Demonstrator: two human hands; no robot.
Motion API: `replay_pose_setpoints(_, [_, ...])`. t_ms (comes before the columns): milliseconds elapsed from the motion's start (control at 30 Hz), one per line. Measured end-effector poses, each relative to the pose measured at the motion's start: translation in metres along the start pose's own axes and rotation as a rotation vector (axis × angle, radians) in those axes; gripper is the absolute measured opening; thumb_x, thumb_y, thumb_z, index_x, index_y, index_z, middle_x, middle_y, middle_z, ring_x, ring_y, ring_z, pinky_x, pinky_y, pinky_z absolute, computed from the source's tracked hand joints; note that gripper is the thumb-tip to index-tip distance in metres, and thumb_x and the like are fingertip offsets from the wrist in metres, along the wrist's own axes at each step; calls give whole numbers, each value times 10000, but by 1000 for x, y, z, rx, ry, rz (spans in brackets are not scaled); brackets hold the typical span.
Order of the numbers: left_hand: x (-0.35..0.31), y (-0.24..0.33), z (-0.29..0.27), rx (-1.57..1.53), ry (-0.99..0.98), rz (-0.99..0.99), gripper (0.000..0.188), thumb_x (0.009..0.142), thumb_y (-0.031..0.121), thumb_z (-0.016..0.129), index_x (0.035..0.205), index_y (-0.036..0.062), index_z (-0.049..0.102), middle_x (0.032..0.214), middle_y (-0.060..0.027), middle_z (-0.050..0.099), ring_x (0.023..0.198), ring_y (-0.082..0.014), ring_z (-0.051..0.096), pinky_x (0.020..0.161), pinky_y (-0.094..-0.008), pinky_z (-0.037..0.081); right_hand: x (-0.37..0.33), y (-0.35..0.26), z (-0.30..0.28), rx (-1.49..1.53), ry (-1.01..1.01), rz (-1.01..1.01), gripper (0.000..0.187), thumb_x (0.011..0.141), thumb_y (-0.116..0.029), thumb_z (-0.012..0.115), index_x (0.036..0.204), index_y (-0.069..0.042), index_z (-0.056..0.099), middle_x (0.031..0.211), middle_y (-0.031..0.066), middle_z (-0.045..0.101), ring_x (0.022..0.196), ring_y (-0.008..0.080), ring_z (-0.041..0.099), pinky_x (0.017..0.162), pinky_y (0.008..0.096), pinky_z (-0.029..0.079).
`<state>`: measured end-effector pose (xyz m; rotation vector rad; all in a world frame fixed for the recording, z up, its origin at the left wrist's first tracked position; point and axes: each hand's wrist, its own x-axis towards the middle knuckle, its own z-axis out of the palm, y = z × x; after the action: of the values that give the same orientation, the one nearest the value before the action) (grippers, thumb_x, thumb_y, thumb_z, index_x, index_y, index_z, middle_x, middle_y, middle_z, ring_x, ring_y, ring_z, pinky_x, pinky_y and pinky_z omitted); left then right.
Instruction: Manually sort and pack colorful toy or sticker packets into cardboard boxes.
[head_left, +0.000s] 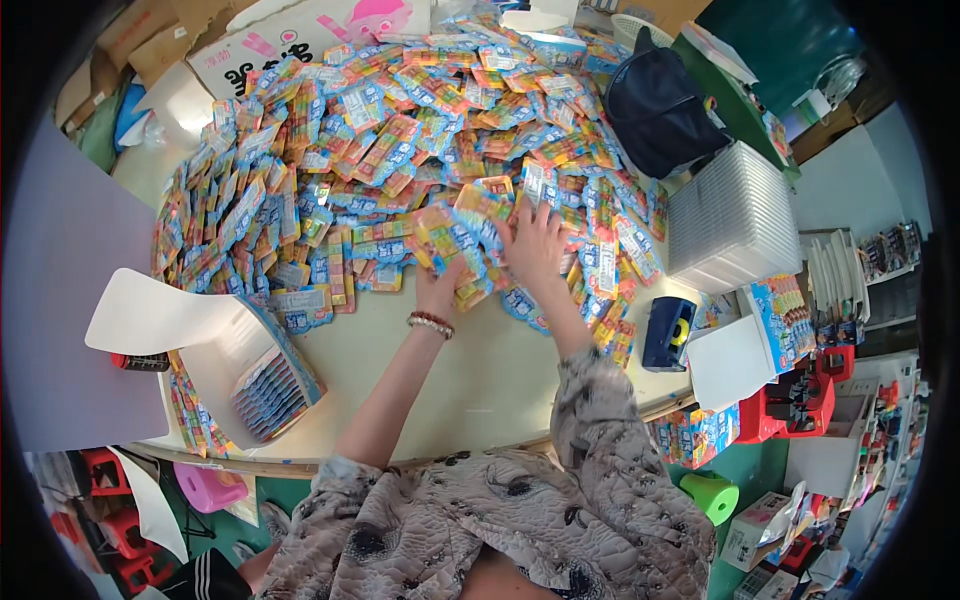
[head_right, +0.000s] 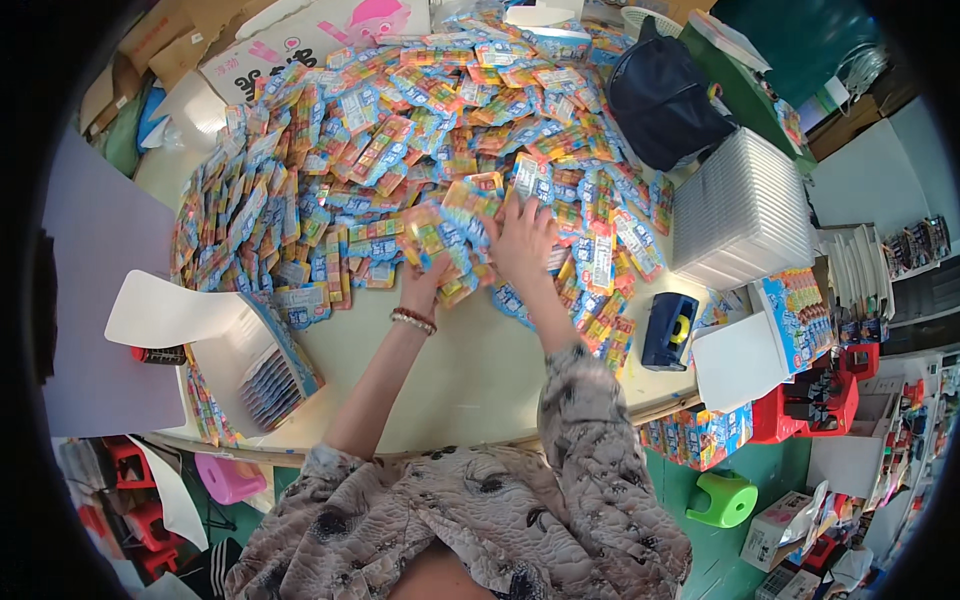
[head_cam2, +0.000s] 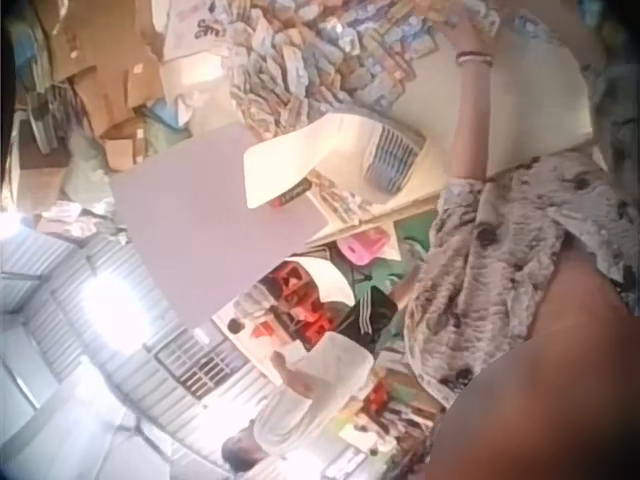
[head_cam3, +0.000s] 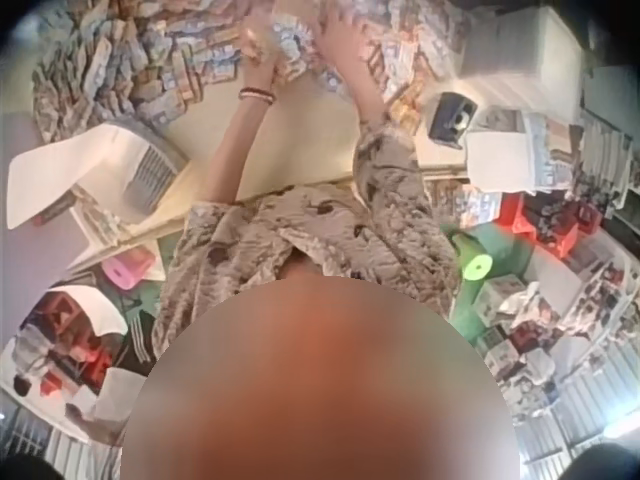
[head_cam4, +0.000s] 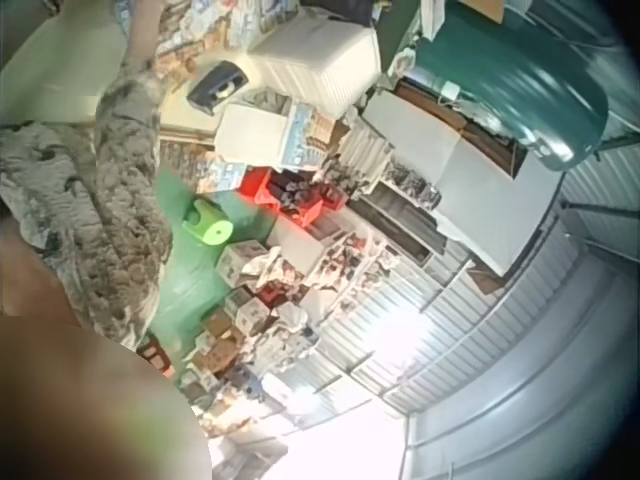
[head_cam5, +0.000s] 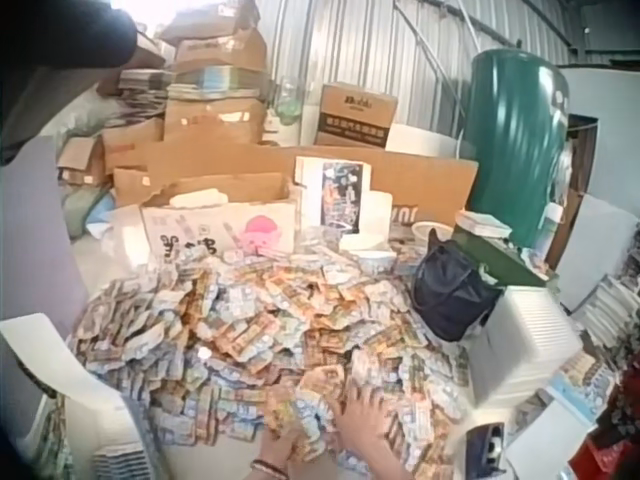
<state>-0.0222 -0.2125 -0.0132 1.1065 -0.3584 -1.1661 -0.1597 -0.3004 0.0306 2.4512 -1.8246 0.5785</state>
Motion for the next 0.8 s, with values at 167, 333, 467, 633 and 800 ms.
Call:
replay_pose_setpoints(167, [-41, 5, -23, -74, -38, -113, 468, 890, 89, 614, 1298, 82, 384, 1175, -38, 547, 1035, -167, 577, 881, -354, 496, -42, -35, 1, -99, 141, 29, 606, 824, -502, 593, 1280, -119, 477, 1188, 145, 478, 1038, 326, 467, 838, 488, 364])
replay_pose_setpoints(333, [-48, 6, -28, -337, 10, -213, 406, 878, 126, 644, 1233, 86, 450, 1142, -37, 581, 982, -158, 602, 830, -336, 521, -53, -37, 2, 71, 189, -53, 578, 812, -473, 624, 1287, -166, 504, 1206, 97, 499, 1091, 292, 463, 898, 490, 328])
replay_pose_setpoints(467, [-41, 8, -32, -320, 20, -208, 378, 861, 108, 662, 1191, 78, 481, 1099, -34, 601, 952, -157, 610, 804, -336, 530, -50, -12, -3, 241, 97, -133, 585, 785, -429, 677, 1286, -166, 527, 1225, 71, 506, 1114, 281, 467, 916, 474, 326])
replay_pose_setpoints(633, [-41, -8, -32, -229, 113, -197, 414, 817, 67, 704, 1176, 65, 497, 1068, -44, 616, 940, -167, 614, 769, -329, 536, -26, -4, -29, 358, 83, 3, 609, 758, -416, 707, 1268, -134, 530, 1177, 94, 510, 1098, 305, 471, 888, 478, 352])
replay_pose_setpoints(800, [-44, -8, -37, -250, 75, -189, 420, 827, 87, 700, 1189, 67, 488, 1079, -42, 615, 946, -164, 613, 800, -347, 527, -39, -14, -27, 195, -187, -134, 543, 733, -459, 720, 1143, -136, 571, 1099, 97, 509, 1080, 302, 488, 862, 487, 375])
